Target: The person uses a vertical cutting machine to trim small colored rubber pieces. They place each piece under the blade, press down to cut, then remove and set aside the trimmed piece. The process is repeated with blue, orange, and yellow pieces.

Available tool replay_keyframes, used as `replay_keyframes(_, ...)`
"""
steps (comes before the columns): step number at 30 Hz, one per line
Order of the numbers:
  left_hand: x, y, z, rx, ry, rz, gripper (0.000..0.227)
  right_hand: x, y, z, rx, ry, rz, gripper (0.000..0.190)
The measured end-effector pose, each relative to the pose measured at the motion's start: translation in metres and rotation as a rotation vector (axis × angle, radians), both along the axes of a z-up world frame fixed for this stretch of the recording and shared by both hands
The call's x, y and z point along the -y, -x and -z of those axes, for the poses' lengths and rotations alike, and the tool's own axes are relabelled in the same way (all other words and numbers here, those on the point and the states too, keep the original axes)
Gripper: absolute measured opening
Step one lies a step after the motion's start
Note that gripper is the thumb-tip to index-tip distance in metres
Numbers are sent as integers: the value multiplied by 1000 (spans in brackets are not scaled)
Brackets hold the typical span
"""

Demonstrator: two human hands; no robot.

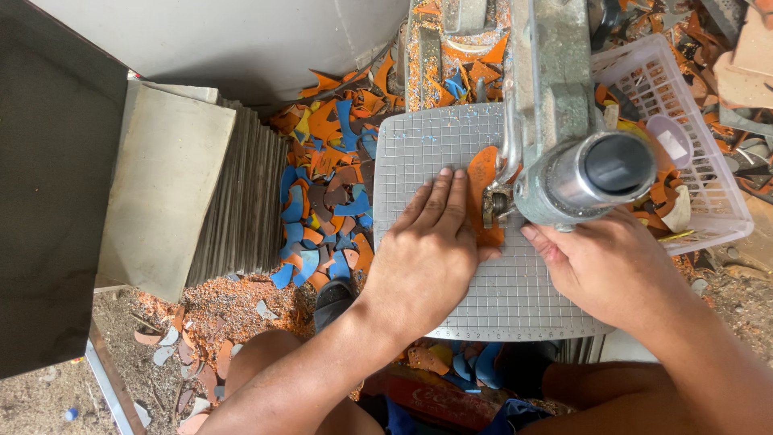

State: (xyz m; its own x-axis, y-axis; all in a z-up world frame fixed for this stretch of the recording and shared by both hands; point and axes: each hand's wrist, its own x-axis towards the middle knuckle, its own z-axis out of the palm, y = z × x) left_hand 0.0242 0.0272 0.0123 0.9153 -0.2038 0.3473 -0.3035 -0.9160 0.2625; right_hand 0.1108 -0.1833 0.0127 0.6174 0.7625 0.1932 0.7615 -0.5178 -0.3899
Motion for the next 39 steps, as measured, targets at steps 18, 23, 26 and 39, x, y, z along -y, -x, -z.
replay_keyframes(18,-16,-14,-3,-53,38,56,48,-6,20,2,148,68,100,13)
replay_keyframes(23,-21,-19,-3,-72,46,78,54,-10,26,2,175,42,118,16)
replay_keyframes(26,-24,-22,-3,-68,48,86,60,-11,28,2,168,51,137,18)
replay_keyframes(39,-29,-30,0,-65,81,90,63,-15,29,-1,186,34,146,18)
